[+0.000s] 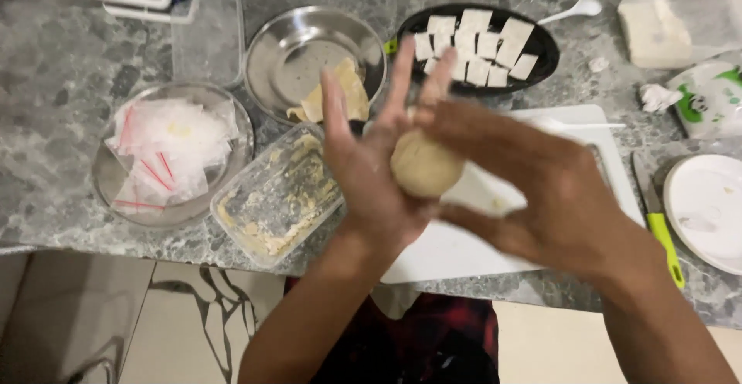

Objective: The person is preparing dough by portioning it, rolling it into small balls, and then flattening each ball between their palms or on a cutting board.

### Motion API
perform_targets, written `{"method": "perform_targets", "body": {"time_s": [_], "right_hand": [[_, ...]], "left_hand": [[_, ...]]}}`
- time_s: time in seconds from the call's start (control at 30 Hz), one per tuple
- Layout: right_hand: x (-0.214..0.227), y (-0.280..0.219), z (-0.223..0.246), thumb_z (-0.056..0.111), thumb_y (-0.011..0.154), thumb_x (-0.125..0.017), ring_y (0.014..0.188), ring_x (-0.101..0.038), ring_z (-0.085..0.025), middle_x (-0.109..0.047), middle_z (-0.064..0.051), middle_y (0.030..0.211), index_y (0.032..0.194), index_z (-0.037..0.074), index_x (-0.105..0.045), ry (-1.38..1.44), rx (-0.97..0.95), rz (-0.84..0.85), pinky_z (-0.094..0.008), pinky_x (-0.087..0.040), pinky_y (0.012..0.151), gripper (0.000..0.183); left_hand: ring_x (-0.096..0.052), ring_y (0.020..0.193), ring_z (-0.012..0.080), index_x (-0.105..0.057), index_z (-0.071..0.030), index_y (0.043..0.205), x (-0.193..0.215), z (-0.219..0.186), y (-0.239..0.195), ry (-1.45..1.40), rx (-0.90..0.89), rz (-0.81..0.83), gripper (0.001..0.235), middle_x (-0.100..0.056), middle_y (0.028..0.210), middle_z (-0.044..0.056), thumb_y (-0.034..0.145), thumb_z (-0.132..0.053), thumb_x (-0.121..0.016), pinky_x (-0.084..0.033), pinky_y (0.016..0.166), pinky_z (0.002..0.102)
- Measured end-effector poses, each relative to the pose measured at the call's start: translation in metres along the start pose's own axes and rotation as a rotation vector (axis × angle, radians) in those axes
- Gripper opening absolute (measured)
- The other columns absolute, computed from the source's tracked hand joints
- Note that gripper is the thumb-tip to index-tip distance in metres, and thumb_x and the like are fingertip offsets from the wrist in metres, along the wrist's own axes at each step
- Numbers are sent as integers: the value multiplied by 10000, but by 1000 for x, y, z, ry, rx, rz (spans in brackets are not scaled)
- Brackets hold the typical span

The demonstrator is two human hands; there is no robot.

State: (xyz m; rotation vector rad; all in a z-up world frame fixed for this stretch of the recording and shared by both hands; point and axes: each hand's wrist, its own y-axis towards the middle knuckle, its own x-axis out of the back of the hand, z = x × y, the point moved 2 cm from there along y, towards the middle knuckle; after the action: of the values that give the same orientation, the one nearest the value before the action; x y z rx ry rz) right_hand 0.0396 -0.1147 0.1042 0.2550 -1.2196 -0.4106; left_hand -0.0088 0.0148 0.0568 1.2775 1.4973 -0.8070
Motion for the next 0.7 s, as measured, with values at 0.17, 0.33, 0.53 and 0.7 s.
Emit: {"method": "perform_targets", "body": {"time_s": [0.17, 0.33, 0.53, 0.7], "right_hand": [[2, 20, -9, 155, 796, -908, 1372, -653, -440, -630, -334, 1407, 1355, -111, -578, 195, -11, -234, -477, -594, 1159, 701], [-26, 4, -59, -18, 871, -762, 1242, -669, -251, -540, -207, 1560, 1443, 6, -504, 754, -210, -260, -324, -665, 1032, 628], [-16, 7, -71, 78, 862, -706, 833, -735, -331, -580, -343, 1188, 1310, -129, -518, 1691, -658, -309, -248, -681, 803, 529], [-6, 4, -83, 306, 881, -791, 931, -693, -313, -579, -296, 1289, 1092, -23, -683, 1524, -707, -343, -266, -659, 809, 405]], "left_hand": [[-152, 1683, 315, -245, -140, 1589, -30, -21, 13, 591, -475, -144, 782, -168, 1766, 214, 1001, -643, -134, 75, 1346, 527], [5, 1759, 298, 29, -55, 1650, -16, -16, 18, 939, -630, -18, 674, 9, 1810, 169, 1096, -409, -119, 7, 1525, 465], [74, 1827, 247, -108, -128, 1705, 0, -24, 30, 547, -315, 237, 807, 6, 1877, 93, 1077, -636, -95, 132, 1544, 598], [-104, 1895, 261, -293, -167, 1705, 22, -21, 27, 592, -447, 248, 661, -186, 1900, 86, 1210, -591, -181, 42, 1691, 649]]}}
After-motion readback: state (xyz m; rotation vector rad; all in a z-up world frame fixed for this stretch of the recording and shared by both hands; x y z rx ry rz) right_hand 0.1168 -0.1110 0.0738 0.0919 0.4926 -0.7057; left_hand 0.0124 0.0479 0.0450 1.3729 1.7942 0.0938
